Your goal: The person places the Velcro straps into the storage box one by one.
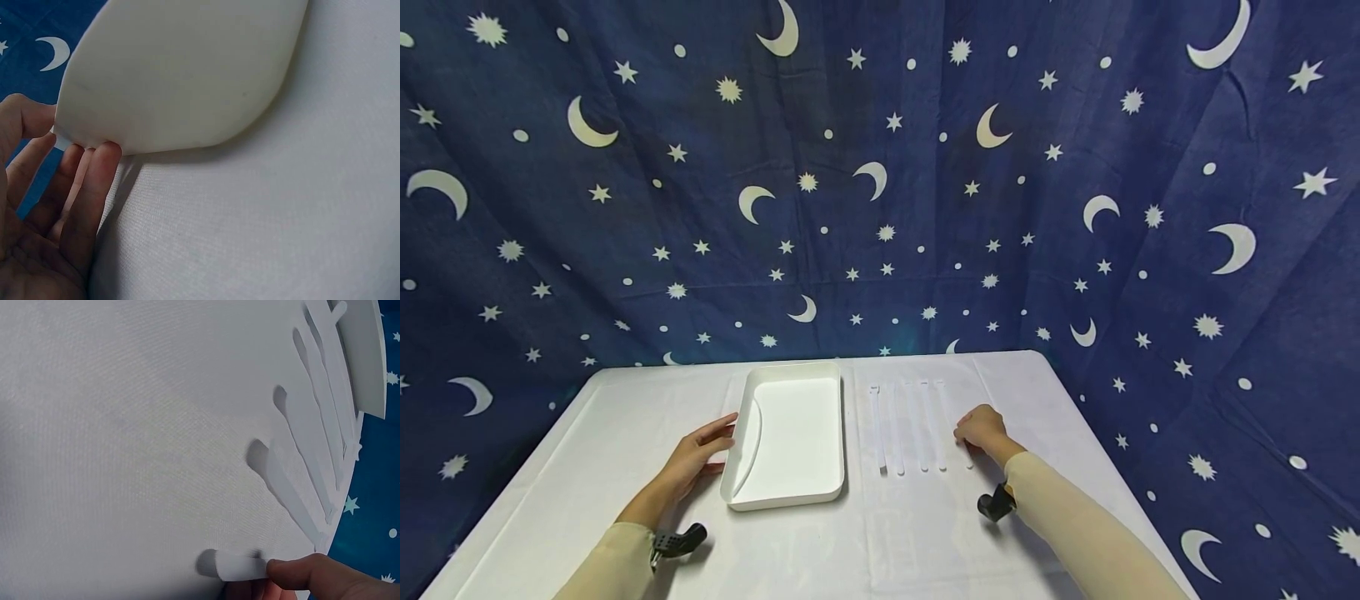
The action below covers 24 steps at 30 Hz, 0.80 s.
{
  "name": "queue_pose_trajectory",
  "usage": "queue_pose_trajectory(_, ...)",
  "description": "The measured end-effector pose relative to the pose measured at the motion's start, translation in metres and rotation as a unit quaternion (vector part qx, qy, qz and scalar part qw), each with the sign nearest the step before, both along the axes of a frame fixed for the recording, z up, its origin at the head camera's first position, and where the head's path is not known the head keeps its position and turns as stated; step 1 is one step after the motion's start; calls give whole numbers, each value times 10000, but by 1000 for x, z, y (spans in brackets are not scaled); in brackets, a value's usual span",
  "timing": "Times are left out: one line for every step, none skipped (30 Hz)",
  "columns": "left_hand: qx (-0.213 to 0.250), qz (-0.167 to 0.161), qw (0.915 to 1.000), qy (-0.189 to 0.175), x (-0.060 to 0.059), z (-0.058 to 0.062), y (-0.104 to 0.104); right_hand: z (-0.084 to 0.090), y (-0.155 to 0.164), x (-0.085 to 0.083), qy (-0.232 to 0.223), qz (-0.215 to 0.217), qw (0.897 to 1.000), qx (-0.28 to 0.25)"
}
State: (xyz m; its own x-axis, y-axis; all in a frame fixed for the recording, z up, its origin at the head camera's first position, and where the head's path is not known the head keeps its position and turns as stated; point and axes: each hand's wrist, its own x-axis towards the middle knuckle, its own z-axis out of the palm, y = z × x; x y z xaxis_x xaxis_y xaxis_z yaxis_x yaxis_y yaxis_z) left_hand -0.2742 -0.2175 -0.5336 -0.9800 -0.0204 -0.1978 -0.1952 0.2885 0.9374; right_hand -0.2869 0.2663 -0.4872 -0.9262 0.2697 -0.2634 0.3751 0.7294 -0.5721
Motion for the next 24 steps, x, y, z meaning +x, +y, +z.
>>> queue_pose_trajectory(6,1,10000,-7,0,0,0,0,0,-1,-35,-14,10000,-64)
queue_pose_trajectory(23,2,10000,-13,0,0,0,-1,1,-1,-70,-27,9998,-174)
queue_pose_trajectory(47,5,10000,-14,0,0,0,-1,1,-2,-114,-39,9995,-281)
queue_pose_trajectory(58,-1,10000,-16,0,0,0,-1,2,-2,-164,-53,9991,-386)
queue_pose_trajectory(77,3,10000,-17,0,0,0,-1,2,-3,-209,-63,9986,-487)
queue_pose_trajectory(88,-2,10000,-14,0,-1,0,-2,3,-3,-255,-71,9979,-585)
queue_pose_trajectory(99,-1,10000,-11,-1,-1,0,-2,3,-4,-301,-91,9972,-678)
queue_pose_trajectory(103,-9,9999,-3,-1,-1,0,-2,3,-4,-340,-105,9966,-740)
queue_pose_trajectory(107,-6,9999,0,-1,-1,-1,-1,3,-5,-382,-121,9962,-773)
queue_pose_trajectory(105,-8,9999,6,-1,-1,-1,-1,3,-5,-416,-133,9957,-819)
queue_pose_trajectory(115,-7,9999,7,-1,-1,-1,-1,3,-6,-446,-154,9950,-881)
queue_pose_trajectory(103,-25,9999,14,-1,-1,-1,-1,3,-6,-473,-153,9944,-938)
queue_pose_trajectory(103,-21,9999,14,-1,-1,-1,0,3,-7,-510,-183,9936,-986)
queue_pose_trajectory(107,-24,9999,10,-1,-1,-1,1,4,-8,-547,-217,9931,-1011)
queue_pose_trajectory(97,-43,9999,19,-1,-1,-1,1,4,-9,-594,-253,9925,-1039)
queue_pose_trajectory(105,-43,9999,16,-1,0,0,2,4,-9,-627,-274,9918,-1077)
queue_pose_trajectory(114,-47,9999,18,0,0,0,2,4,-10,-672,-296,9913,-1092)
queue_pose_trajectory(114,-42,9999,16,0,1,0,3,4,-12,-727,-322,9909,-1084)
queue_pose_trajectory(112,-46,9999,19,0,1,0,3,4,-13,-790,-381,9900,-1102)
queue_pose_trajectory(120,-50,9999,17,1,1,0,3,5,-14,-843,-412,9889,-1152)
queue_pose_trajectory(117,-69,9999,23,1,2,0,4,5,-15,-896,-429,9875,-1227)
queue_pose_trajectory(142,-53,9999,8,2,2,0,4,6,-15,-947,-447,9863,-1277)
queue_pose_trajectory(135,-72,9999,11,2,2,0,4,6,-16,-1005,-433,9851,-1330)
queue_pose_trajectory(135,-71,9999,5,2,3,0,4,7,-16,-1052,-429,9835,-1406)
